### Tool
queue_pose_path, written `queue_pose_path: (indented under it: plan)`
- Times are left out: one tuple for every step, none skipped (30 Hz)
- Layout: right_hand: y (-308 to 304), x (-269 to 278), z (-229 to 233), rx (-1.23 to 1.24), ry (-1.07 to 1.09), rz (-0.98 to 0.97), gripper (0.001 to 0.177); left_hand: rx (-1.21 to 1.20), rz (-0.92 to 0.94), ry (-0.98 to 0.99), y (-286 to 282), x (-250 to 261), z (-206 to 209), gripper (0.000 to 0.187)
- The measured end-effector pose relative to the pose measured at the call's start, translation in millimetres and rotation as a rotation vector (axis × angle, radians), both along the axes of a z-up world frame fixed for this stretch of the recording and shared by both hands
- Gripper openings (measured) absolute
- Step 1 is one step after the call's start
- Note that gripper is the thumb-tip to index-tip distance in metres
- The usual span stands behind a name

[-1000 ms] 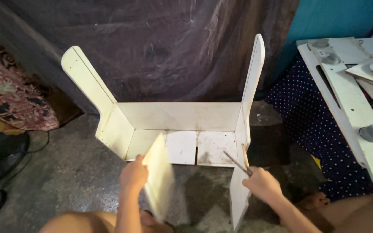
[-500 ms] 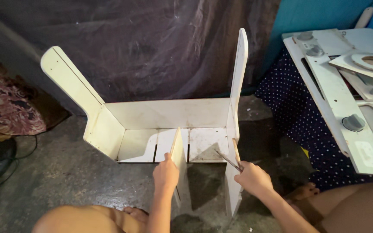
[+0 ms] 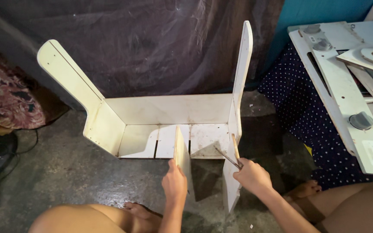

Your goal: The person assembles a white wooden toy kitchen unit on the floor. They use a screwdriver to attach side panels and internal dividers, then place a circular component into a compartment. The person continues to secure the structure with screws.

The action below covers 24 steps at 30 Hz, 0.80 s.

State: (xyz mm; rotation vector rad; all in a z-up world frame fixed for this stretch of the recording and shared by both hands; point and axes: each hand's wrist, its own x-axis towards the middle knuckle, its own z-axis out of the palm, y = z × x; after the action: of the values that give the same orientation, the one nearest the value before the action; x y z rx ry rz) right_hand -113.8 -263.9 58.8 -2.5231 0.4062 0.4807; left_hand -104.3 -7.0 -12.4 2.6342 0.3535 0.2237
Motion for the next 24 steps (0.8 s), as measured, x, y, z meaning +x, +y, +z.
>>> queue_pose_path:
  plan:
    - [0,0,-1,-0.004,0.004,-0.002,0.047,-0.001,0.013,-0.007,-1,-2,-4,0.024]
    - [-1,-2,-2,-0.002,-0.008,-0.002,0.048,-0.004,0.007,-0.019,-1,-5,-9,0.024]
    - [-1,-3,-3,0.0,-0.019,-0.001,0.048,-0.007,0.001,-0.03,-1,-8,-14,0.025]
    - [-1,-3,-4,0.003,-0.036,-0.003,0.049,-0.01,-0.006,-0.047,-2,-6,-18,0.025]
    - [-1,-3,-4,0.015,-0.036,-0.01,0.051,-0.01,-0.004,-0.063,-3,-5,-23,0.025]
    - [-1,-2,-3,0.028,-0.04,-0.017,0.053,-0.01,-0.002,-0.083,-4,-1,-26,0.026]
    - [0,-1,-3,0.04,-0.043,-0.025,0.055,-0.01,-0.001,-0.102,-6,5,-29,0.026]
    - [-1,-2,-3,0.029,-0.043,-0.017,0.052,-0.019,-0.001,-0.134,-10,12,-33,0.027]
    - [0,-2,-3,0.017,-0.043,-0.01,0.049,-0.028,-0.001,-0.167,-12,22,-35,0.028]
    - [1,-3,-3,0.009,-0.04,-0.002,0.046,-0.034,-0.002,-0.197,-13,31,-36,0.028]
    - [1,-3,-4,0.005,-0.037,-0.002,0.045,-0.027,-0.005,-0.218,-14,41,-36,0.028]
    - [1,-5,-4,-0.002,-0.032,0.003,0.044,-0.023,-0.003,-0.237,-16,52,-35,0.027]
    - [0,-6,-3,-0.008,-0.026,0.007,0.044,-0.019,-0.001,-0.255,-19,60,-34,0.027]
    - [1,-5,-2,-0.005,-0.021,0.008,0.045,-0.028,0.009,-0.274,-19,67,-32,0.026]
    - [2,-5,-1,-0.002,-0.016,0.008,0.047,-0.036,0.02,-0.293,-19,73,-30,0.026]
    - [3,-3,0,0.004,-0.013,0.008,0.049,-0.041,0.029,-0.313,-19,77,-28,0.025]
    - [5,-2,1,0.01,-0.002,0.005,0.049,-0.041,0.038,-0.31,-19,80,-28,0.026]
    - [6,-2,1,0.014,0.013,0.0,0.05,-0.043,0.045,-0.302,-22,79,-31,0.028]
    - [7,-2,1,0.017,0.029,-0.006,0.051,-0.045,0.052,-0.294,-23,78,-36,0.029]
    - [7,-4,0,0.017,0.027,-0.004,0.05,-0.097,0.092,-0.245,-24,74,-45,0.034]
    - [7,-6,-1,0.017,0.026,-0.002,0.049,-0.15,0.132,-0.196,-25,68,-56,0.04]
    - [8,-3,-1,0.019,0.017,0.002,0.048,-0.2,0.175,-0.155,-22,68,-68,0.045]
    - [9,-2,0,0.011,0.012,0.009,0.048,-0.271,0.197,-0.147,-18,66,-81,0.043]
    - [10,-2,0,0.003,0.008,0.013,0.048,-0.342,0.216,-0.138,-14,63,-98,0.04]
